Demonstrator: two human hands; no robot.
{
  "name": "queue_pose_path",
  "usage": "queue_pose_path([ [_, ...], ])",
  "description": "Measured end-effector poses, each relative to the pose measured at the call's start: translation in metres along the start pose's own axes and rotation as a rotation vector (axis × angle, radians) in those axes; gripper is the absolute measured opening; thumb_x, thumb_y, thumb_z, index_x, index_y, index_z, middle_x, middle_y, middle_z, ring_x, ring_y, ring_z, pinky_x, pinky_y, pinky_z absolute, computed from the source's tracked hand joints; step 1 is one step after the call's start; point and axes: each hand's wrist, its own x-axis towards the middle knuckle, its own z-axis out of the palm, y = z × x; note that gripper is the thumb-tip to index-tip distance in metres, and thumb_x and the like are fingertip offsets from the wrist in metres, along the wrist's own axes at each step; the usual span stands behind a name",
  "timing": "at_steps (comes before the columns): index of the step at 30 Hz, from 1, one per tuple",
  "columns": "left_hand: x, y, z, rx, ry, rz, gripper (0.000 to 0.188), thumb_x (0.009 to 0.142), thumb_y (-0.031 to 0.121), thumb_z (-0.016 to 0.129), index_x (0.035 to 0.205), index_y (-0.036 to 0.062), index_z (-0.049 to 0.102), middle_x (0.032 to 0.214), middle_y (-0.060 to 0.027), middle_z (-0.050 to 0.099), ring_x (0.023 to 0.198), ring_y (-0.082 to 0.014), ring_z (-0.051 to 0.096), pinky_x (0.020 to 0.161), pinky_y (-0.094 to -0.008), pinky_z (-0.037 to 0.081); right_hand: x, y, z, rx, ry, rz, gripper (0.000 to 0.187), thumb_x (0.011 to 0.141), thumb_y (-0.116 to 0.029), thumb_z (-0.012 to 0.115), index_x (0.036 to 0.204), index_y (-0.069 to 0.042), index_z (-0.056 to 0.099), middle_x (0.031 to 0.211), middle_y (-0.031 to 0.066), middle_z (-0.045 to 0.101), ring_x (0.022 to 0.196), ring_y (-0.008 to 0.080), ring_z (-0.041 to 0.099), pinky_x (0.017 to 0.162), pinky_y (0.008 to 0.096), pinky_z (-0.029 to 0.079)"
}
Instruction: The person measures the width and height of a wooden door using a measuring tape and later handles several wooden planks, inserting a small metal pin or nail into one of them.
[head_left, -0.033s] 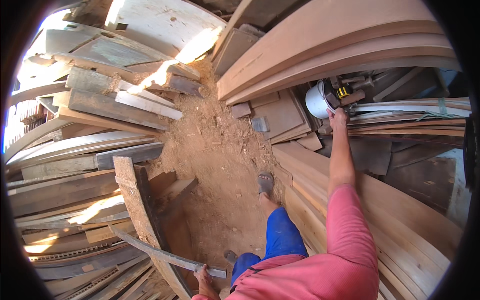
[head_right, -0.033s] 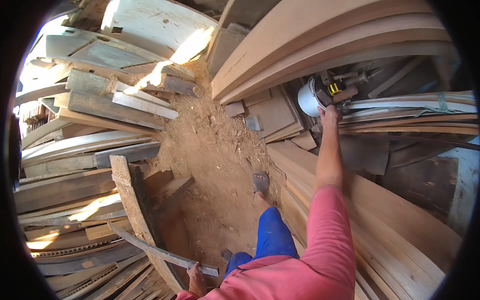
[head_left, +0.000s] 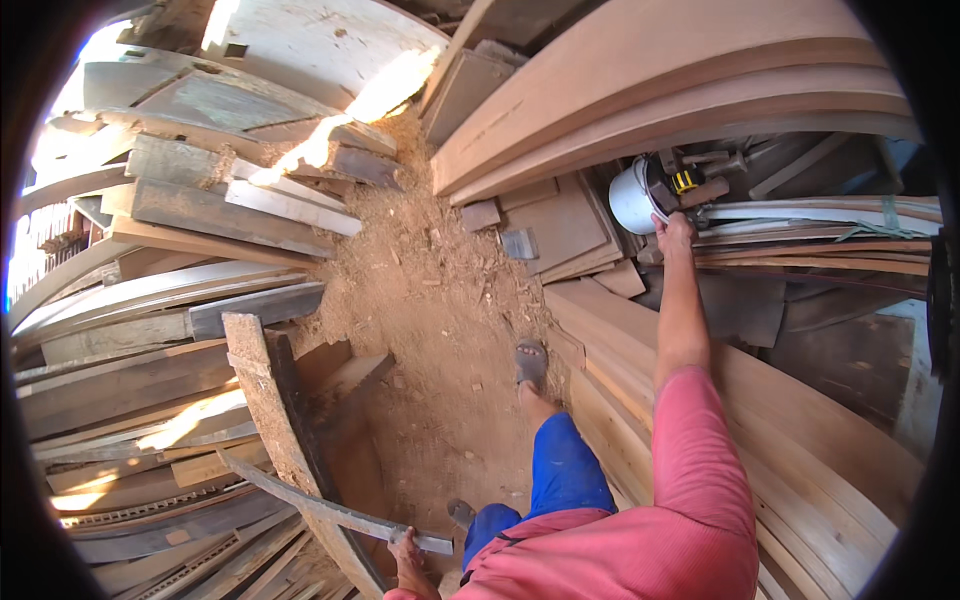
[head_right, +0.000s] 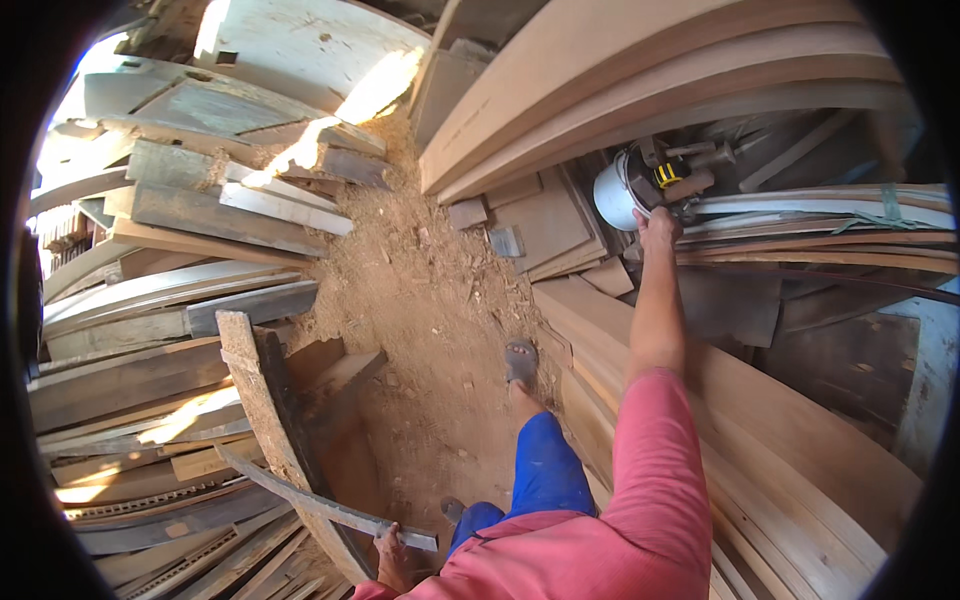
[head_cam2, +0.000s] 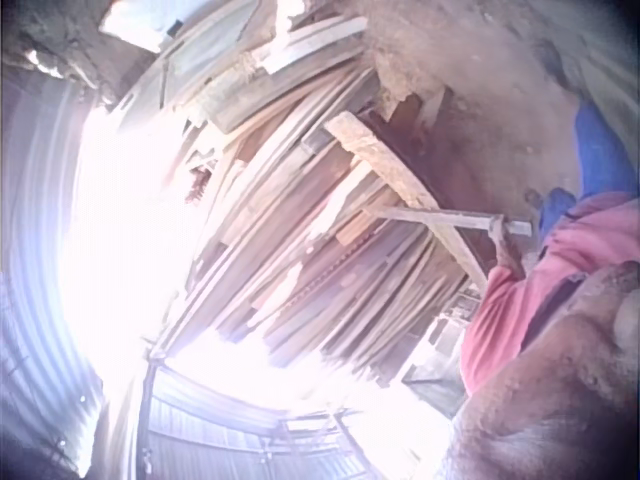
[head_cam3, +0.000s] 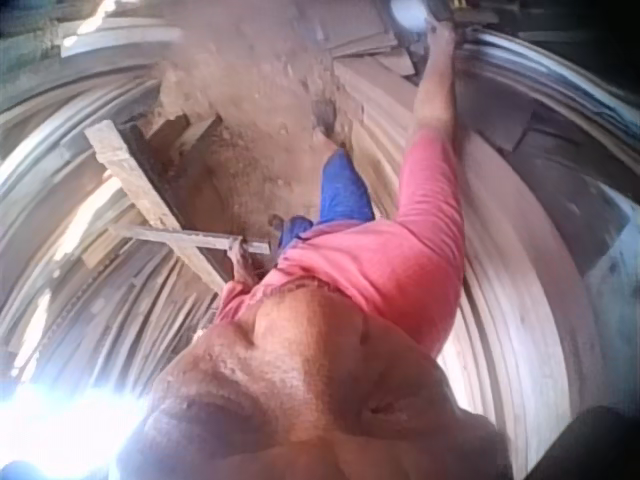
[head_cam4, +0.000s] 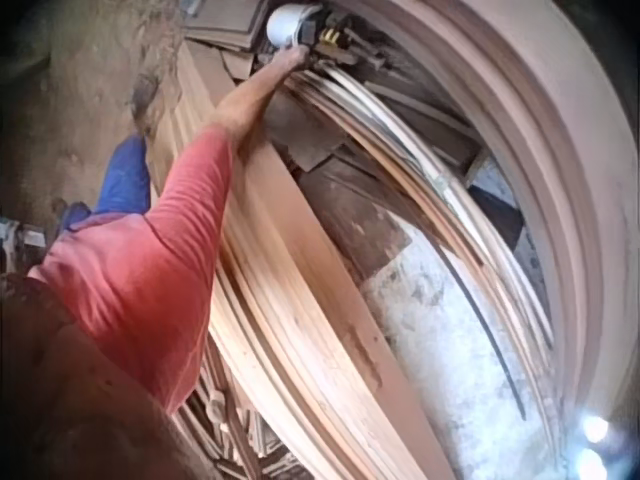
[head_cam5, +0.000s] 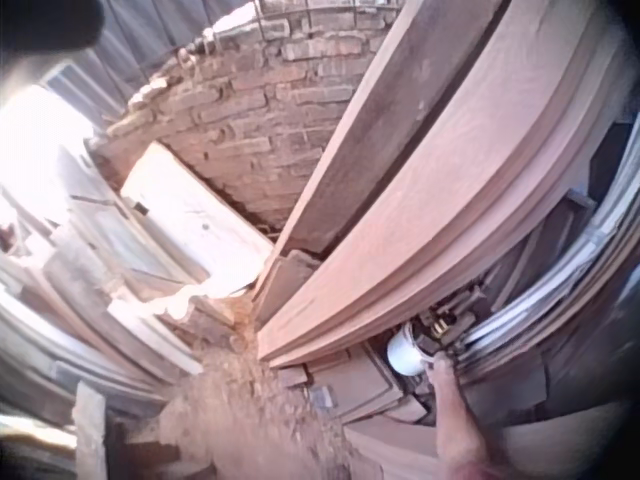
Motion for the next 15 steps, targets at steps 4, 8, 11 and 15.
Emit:
queue_pose_path([
  [4, -0.008, 0.023, 0.013, 0.161, 0.106, -0.087, 0.060, 0.074, 0.005, 0.076, 0.125, 0.0069, 0.044, 0.096, -0.0105, 0.059, 0.070, -0.0233, 0.057, 0.052, -0.0368, 0.046, 0.048, 0.015, -0.019, -0.051, -0.014, 0.033, 0.026, 0.091, -0.011, 0.043, 0.110, 0.004, 0.051, 0.099, 0.0168, 0.062, 0.073, 0.0264, 0.066, 0.050, 0.0274, 0.056],
  [8, 0.005, 0.011, -0.001, 0.177, 0.130, -0.163, 0.070, 0.073, 0.009, 0.077, 0.130, 0.0084, 0.035, 0.100, -0.0129, 0.057, 0.071, -0.0236, 0.057, 0.050, -0.0368, 0.045, 0.042, 0.008, -0.008, -0.193, -0.074, 0.188, 0.027, 0.094, -0.022, 0.045, 0.109, -0.002, 0.051, 0.088, 0.0130, 0.064, 0.062, 0.0209, 0.065, 0.048, 0.0257, 0.051],
  [11, 0.007, 0.015, 0.002, 0.232, 0.141, -0.213, 0.080, 0.073, 0.010, 0.077, 0.134, 0.0091, 0.026, 0.109, -0.0165, 0.054, 0.082, -0.0259, 0.057, 0.056, -0.0392, 0.048, 0.021, 0.009, -0.013, -0.295, -0.044, 0.204, 0.032, 0.093, -0.032, 0.048, 0.111, -0.006, 0.049, 0.085, 0.0124, 0.063, 0.057, 0.0192, 0.064, 0.050, 0.0265, 0.050],
  [15, -0.017, 0.036, 0.010, 0.247, 0.130, -0.241, 0.084, 0.072, 0.013, 0.079, 0.133, 0.0074, 0.020, 0.115, -0.0188, 0.052, 0.093, -0.0284, 0.056, 0.069, -0.0447, 0.049, -0.009, 0.018, -0.014, -0.294, -0.101, 0.200, 0.036, 0.092, -0.040, 0.050, 0.115, -0.012, 0.047, 0.087, 0.0116, 0.062, 0.065, 0.0191, 0.064, 0.059, 0.0316, 0.051],
])
